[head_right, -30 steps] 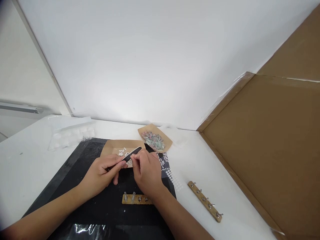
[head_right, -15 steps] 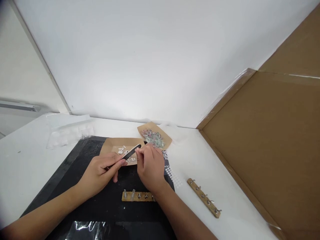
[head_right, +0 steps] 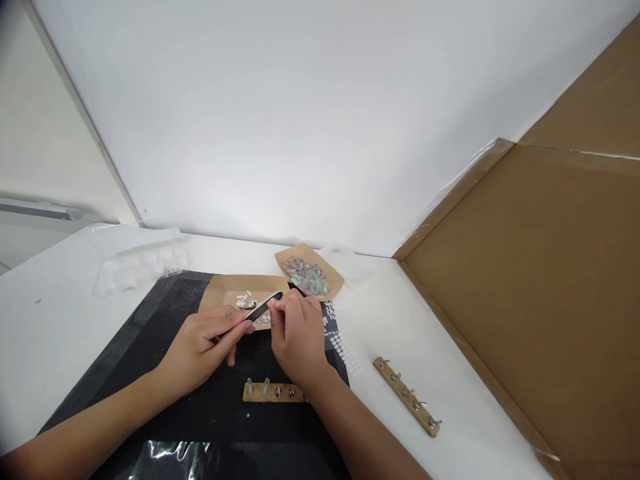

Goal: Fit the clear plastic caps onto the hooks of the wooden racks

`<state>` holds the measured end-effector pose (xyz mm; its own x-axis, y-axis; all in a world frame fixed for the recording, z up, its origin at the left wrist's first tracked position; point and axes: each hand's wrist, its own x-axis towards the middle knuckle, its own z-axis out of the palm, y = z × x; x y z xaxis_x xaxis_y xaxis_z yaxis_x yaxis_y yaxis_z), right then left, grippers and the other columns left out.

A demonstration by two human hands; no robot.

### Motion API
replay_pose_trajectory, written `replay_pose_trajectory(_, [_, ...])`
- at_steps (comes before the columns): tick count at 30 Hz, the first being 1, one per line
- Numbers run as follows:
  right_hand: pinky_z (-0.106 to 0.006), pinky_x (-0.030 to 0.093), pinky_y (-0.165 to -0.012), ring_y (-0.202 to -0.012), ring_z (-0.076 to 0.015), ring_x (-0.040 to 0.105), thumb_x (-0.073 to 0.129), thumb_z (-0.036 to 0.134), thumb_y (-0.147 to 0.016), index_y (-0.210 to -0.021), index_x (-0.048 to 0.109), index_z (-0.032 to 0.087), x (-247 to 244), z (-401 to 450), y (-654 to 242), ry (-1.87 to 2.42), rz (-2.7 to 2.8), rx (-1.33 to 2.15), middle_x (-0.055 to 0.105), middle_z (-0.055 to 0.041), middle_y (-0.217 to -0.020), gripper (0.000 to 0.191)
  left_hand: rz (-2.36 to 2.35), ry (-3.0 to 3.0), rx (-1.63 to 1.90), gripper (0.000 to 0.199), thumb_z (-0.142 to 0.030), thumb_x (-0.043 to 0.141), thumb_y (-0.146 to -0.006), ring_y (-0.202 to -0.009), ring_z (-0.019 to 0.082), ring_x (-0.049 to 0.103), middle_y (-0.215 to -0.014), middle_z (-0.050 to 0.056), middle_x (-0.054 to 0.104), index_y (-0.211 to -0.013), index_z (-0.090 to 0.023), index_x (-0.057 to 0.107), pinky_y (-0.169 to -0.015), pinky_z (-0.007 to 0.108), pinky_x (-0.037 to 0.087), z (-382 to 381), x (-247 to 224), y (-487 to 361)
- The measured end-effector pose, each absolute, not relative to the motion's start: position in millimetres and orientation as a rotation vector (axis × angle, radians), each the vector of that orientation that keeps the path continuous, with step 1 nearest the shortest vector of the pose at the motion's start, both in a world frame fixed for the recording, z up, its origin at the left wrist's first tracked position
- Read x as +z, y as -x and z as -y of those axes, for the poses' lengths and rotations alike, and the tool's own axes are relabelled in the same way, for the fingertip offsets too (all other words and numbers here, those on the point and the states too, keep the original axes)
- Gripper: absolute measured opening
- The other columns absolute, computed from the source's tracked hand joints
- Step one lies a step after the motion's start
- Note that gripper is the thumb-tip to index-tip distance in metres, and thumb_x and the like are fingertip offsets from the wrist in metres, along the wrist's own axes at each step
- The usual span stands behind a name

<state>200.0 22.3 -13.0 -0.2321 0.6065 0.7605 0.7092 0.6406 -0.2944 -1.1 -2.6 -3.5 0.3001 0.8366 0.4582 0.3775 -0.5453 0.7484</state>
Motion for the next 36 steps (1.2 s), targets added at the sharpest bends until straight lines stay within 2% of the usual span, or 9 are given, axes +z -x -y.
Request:
replay_pose_trajectory(5, [-0.036,0.036,-0.073,-0.069,-0.0176,0.057,0.055,0.016,-0.105,-0.091,0.049,0.023,-11.7,-18.7,-194.9,1.011,1.982,-0.151,0.059,0.0015,-0.077,0.016,-1.066,-2.083,1.193,0.029,-0.026,0.056,-0.106,-0.063,0.013,0.065,-0.059,-0.003,0.063,-0.09,-0.018,0.078,-0.07,0.025,0.052,1.7,-5.5,2.1])
replay_pose_trajectory(8, [-0.037,0.037,-0.075,-0.072,-0.0179,0.058,0.056,0.016,-0.104,-0.092,0.049,0.023,-10.0,-19.8,-195.2,1.059,1.916,-0.161,0.059,0.0013,-0.078,0.015,-1.056,-2.109,1.181,0.026,-0.026,0.058,-0.106,-0.061,0.012,0.065,-0.062,-0.003,0.064,-0.093,-0.018,0.079,-0.07,0.024,0.052,1.1,-6.3,1.7])
replay_pose_trajectory(9, [-0.037,0.038,-0.076,-0.074,-0.0181,0.058,0.056,0.015,-0.104,-0.093,0.05,0.023,-9.7,-20.2,-195.9,1.062,1.9,-0.153,0.059,0.0011,-0.079,0.015,-1.054,-2.113,1.173,0.024,-0.026,0.058,-0.106,-0.06,0.011,0.065,-0.066,-0.002,0.065,-0.1,-0.018,0.079,-0.069,0.024,0.052,1.1,-6.5,1.5])
replay_pose_trajectory(11, [-0.037,0.039,-0.077,-0.075,-0.0181,0.058,0.057,0.015,-0.104,-0.093,0.05,0.023,-9.3,-20.3,-197.6,1.044,1.896,-0.123,0.059,0.0012,-0.079,0.015,-1.069,-2.076,1.176,0.025,-0.026,0.057,-0.106,-0.06,0.01,0.065,-0.069,-0.001,0.068,-0.099,-0.018,0.08,-0.068,0.023,0.052,1.5,-6.4,1.0])
replay_pose_trajectory(13, [-0.037,0.039,-0.076,-0.073,-0.0174,0.057,0.057,0.015,-0.104,-0.094,0.05,0.023,-9.0,-19.3,-198.9,1.014,1.909,-0.082,0.058,0.0016,-0.079,0.014,-1.065,-2.057,1.183,0.027,-0.027,0.057,-0.106,-0.062,0.012,0.066,-0.063,-0.002,0.066,-0.093,-0.018,0.079,-0.07,0.024,0.052,2.2,-5.1,1.1])
replay_pose_trajectory(19, [-0.037,0.039,-0.077,-0.075,-0.0181,0.058,0.057,0.015,-0.104,-0.093,0.051,0.023,-10.4,-19.7,-200.9,1.027,1.918,-0.075,0.06,0.0009,-0.08,0.014,-1.12,-2.037,1.198,0.03,-0.03,0.055,-0.107,-0.058,0.012,0.065,-0.056,-0.004,0.063,-0.093,-0.019,0.08,-0.069,0.025,0.051,3.6,-0.7,3.0])
replay_pose_trajectory(26, [-0.037,0.039,-0.077,-0.074,-0.0191,0.06,0.056,0.015,-0.103,-0.093,0.051,0.023,-14.6,-17.9,-195.9,1.012,1.922,-0.115,0.061,0.0001,-0.08,0.014,-1.099,-2.058,1.203,0.031,-0.03,0.054,-0.107,-0.056,0.012,0.063,-0.064,-0.001,0.065,-0.094,-0.018,0.079,-0.064,0.025,0.051,3.6,-1.4,1.4])
replay_pose_trajectory(31, [-0.037,0.039,-0.076,-0.072,-0.0181,0.059,0.059,0.014,-0.102,-0.094,0.052,0.023,-11.6,-16.3,-195.0,1.011,1.879,-0.118,0.061,0.0012,-0.078,0.014,-1.085,-2.067,1.226,0.028,-0.029,0.054,-0.107,-0.057,0.012,0.063,-0.062,-0.002,0.062,-0.1,-0.018,0.078,-0.066,0.025,0.052,6.4,0.9,-0.2])
replay_pose_trajectory(36, [-0.038,0.039,-0.077,-0.073,-0.0183,0.059,0.056,0.014,-0.103,-0.094,0.051,0.023,-11.6,-17.7,-197.0,1.002,1.891,-0.093,0.061,0.0006,-0.079,0.014,-1.084,-2.091,1.243,0.027,-0.026,0.055,-0.107,-0.055,0.01,0.061,-0.064,-0.002,0.062,-0.098,-0.018,0.079,-0.06,0.022,0.05,7.3,3.0,-0.7])
